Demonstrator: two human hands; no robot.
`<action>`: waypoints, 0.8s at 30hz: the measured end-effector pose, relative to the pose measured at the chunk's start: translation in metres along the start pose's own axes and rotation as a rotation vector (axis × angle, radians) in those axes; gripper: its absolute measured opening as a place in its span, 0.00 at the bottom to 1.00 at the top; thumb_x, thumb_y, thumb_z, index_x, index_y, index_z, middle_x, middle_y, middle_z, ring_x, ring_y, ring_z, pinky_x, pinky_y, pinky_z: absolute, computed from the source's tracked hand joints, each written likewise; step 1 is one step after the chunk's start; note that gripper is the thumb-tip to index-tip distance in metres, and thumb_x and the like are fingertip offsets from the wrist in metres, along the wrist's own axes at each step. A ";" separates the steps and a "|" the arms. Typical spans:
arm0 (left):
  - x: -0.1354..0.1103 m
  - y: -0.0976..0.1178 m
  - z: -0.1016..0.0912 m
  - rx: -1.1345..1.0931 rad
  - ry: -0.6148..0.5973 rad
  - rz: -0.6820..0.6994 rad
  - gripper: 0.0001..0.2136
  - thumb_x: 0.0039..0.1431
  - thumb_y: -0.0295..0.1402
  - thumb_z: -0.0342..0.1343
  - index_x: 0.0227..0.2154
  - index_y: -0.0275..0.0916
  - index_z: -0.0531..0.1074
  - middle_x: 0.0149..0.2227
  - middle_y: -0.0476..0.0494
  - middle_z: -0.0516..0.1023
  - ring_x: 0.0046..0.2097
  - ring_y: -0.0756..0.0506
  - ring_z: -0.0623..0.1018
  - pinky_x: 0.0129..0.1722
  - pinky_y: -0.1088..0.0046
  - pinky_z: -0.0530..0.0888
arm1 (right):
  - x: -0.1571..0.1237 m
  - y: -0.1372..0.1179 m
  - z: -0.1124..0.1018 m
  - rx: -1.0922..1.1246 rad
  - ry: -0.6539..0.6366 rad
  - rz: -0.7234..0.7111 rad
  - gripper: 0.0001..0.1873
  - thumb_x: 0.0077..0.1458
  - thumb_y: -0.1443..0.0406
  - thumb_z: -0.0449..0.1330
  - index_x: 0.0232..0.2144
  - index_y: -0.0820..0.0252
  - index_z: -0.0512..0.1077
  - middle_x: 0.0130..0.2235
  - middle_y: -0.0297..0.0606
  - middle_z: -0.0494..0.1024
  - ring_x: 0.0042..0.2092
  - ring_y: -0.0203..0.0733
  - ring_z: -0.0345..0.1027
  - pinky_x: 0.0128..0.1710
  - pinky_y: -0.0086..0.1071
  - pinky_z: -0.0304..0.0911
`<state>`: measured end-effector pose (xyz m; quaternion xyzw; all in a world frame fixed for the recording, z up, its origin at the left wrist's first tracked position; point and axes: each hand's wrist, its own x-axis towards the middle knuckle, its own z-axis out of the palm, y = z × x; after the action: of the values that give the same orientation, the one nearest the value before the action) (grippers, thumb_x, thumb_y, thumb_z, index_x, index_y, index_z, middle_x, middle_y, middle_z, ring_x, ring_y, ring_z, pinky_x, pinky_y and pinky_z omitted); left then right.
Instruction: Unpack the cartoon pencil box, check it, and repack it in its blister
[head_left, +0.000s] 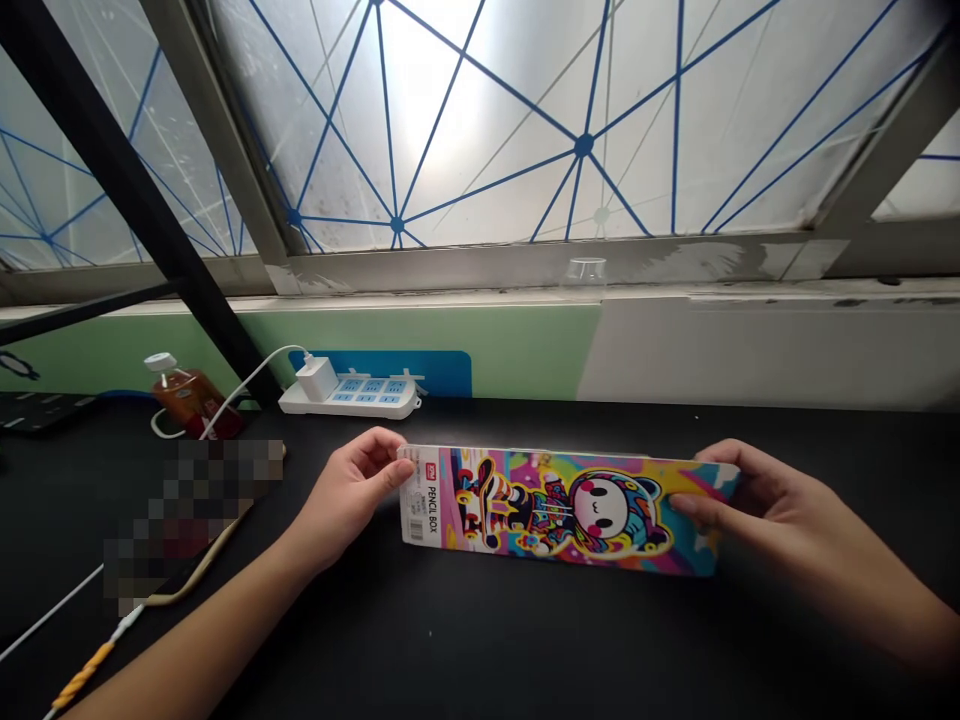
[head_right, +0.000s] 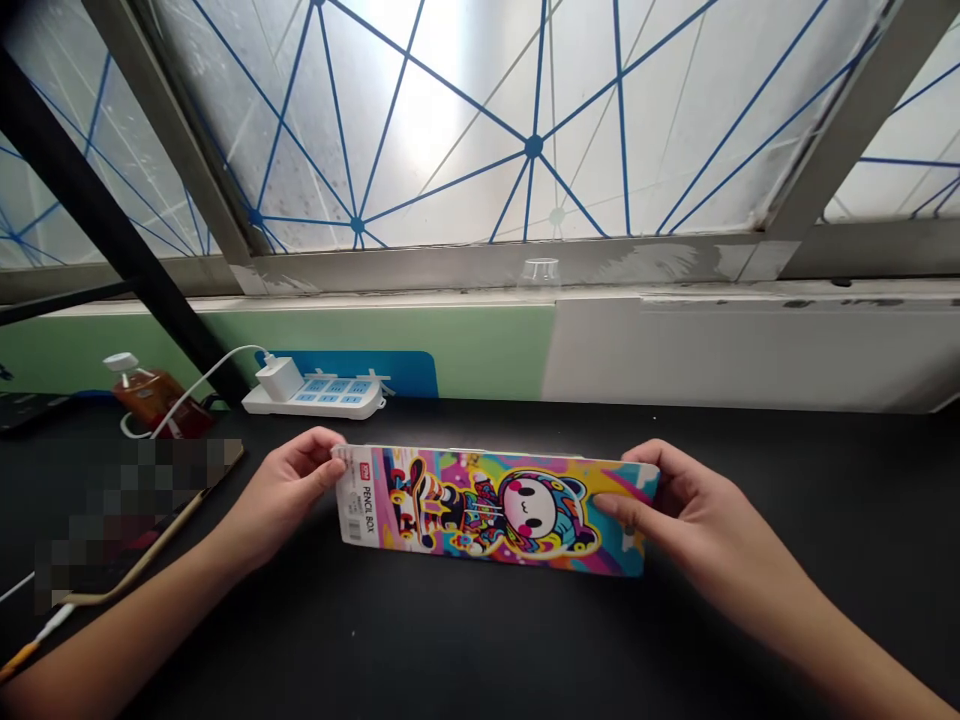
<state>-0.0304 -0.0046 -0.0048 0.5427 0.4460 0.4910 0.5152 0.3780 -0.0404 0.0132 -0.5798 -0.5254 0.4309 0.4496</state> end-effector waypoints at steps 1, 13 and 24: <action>0.000 0.000 -0.001 0.024 0.010 0.025 0.20 0.55 0.48 0.76 0.34 0.38 0.76 0.34 0.47 0.82 0.37 0.46 0.81 0.37 0.73 0.78 | -0.001 -0.002 0.001 -0.026 0.033 -0.050 0.27 0.33 0.50 0.82 0.31 0.53 0.76 0.30 0.35 0.84 0.33 0.51 0.81 0.31 0.33 0.79; -0.003 -0.006 -0.002 -0.087 -0.161 0.054 0.34 0.53 0.72 0.59 0.35 0.40 0.71 0.32 0.47 0.78 0.33 0.44 0.76 0.35 0.70 0.74 | -0.012 0.003 0.000 -0.361 0.119 -0.496 0.20 0.54 0.47 0.71 0.26 0.51 0.71 0.32 0.34 0.82 0.30 0.42 0.76 0.28 0.28 0.72; -0.003 0.005 -0.013 0.111 -0.343 -0.081 0.31 0.54 0.52 0.70 0.59 0.48 0.74 0.57 0.41 0.76 0.57 0.32 0.78 0.55 0.61 0.75 | -0.013 -0.010 -0.010 -0.568 -0.304 -0.482 0.17 0.63 0.52 0.64 0.26 0.51 0.69 0.33 0.37 0.80 0.31 0.44 0.72 0.31 0.33 0.69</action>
<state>-0.0434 -0.0062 -0.0002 0.6277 0.3995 0.3449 0.5722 0.3843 -0.0539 0.0259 -0.4710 -0.8049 0.2315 0.2769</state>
